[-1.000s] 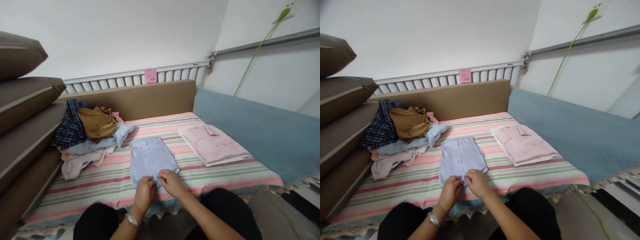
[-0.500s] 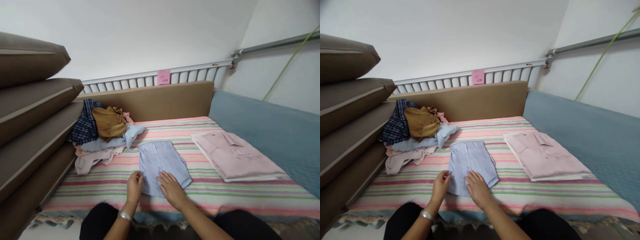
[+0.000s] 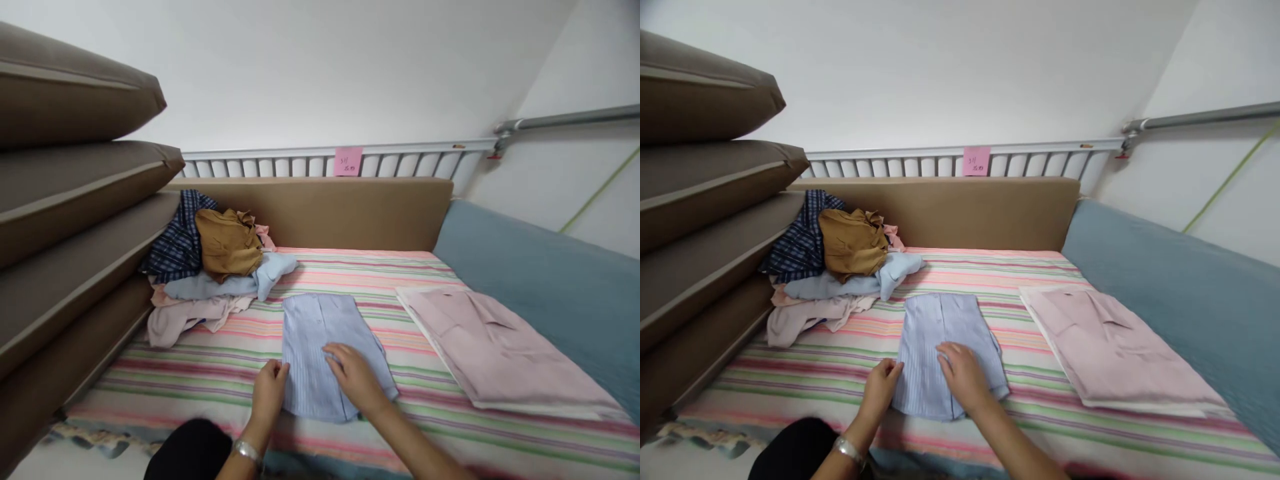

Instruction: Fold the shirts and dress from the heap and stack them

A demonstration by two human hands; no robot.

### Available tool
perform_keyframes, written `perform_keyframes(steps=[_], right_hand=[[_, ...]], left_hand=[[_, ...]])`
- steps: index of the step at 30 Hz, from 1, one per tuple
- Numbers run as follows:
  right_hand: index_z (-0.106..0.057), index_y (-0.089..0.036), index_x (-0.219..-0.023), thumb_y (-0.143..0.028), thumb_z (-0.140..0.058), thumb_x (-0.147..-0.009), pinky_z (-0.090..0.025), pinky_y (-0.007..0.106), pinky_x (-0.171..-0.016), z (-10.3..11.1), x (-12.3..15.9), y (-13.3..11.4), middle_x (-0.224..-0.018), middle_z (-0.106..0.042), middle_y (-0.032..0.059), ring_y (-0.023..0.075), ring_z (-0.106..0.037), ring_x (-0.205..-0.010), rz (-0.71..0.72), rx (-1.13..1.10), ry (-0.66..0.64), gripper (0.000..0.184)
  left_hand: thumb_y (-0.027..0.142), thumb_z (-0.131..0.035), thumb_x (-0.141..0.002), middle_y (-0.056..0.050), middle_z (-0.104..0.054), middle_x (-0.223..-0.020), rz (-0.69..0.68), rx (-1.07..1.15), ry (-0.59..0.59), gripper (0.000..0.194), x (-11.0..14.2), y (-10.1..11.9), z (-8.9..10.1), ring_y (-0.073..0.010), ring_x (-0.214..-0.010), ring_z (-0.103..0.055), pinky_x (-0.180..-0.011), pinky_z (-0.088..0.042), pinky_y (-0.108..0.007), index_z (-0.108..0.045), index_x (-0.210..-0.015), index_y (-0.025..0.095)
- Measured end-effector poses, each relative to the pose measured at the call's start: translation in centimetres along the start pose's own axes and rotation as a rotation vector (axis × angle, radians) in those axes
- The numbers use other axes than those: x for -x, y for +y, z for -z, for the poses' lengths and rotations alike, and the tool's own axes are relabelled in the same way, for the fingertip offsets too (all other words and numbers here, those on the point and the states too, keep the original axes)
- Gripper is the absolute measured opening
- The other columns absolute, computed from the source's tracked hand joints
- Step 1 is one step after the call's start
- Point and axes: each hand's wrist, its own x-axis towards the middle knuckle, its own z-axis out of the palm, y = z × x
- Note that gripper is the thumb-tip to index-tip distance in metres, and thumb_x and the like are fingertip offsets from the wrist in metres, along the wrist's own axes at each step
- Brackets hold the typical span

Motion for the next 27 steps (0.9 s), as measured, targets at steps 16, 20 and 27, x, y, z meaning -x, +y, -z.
perform_keyframes(steps=[16, 20, 27], right_hand=[[-0.070, -0.019, -0.087, -0.036, -0.059, -0.078, -0.041, 0.027, -0.081, -9.7, -23.4, 2.2, -0.096, -0.068, 0.0069, 0.0194, -0.060, -0.091, -0.084, 0.266, -0.307, 0.022], [-0.070, -0.019, -0.077, -0.028, -0.060, -0.078, -0.041, 0.022, -0.074, -11.0, -23.9, 4.0, -0.088, -0.067, 0.0029, 0.0142, -0.060, -0.083, -0.076, 0.222, -0.298, 0.013], [-0.067, -0.018, -0.078, -0.023, -0.055, -0.082, -0.040, 0.028, -0.084, -12.2, -22.5, 4.4, -0.095, -0.066, 0.0056, 0.0171, -0.057, -0.095, -0.026, 0.196, -0.175, 0.013]], left_hand=[[0.033, -0.046, -0.080, -0.007, -0.067, -0.071, 0.166, -0.116, -0.203, 0.017, 0.1, 0.3, -0.5, -0.0239, -0.068, -0.060, -0.059, -0.029, -0.029, -0.053, -0.067, 0.026], [0.031, -0.040, -0.085, -0.010, -0.070, -0.079, 0.206, -0.167, -0.311, 0.022, -0.2, 1.4, 0.4, -0.0232, -0.077, -0.062, -0.063, -0.032, -0.029, -0.058, -0.074, 0.023], [0.029, -0.035, -0.087, -0.012, -0.071, -0.088, 0.251, -0.308, -0.442, 0.030, -0.4, 2.1, 1.5, -0.0250, -0.085, -0.064, -0.067, -0.036, -0.031, -0.063, -0.082, 0.019]])
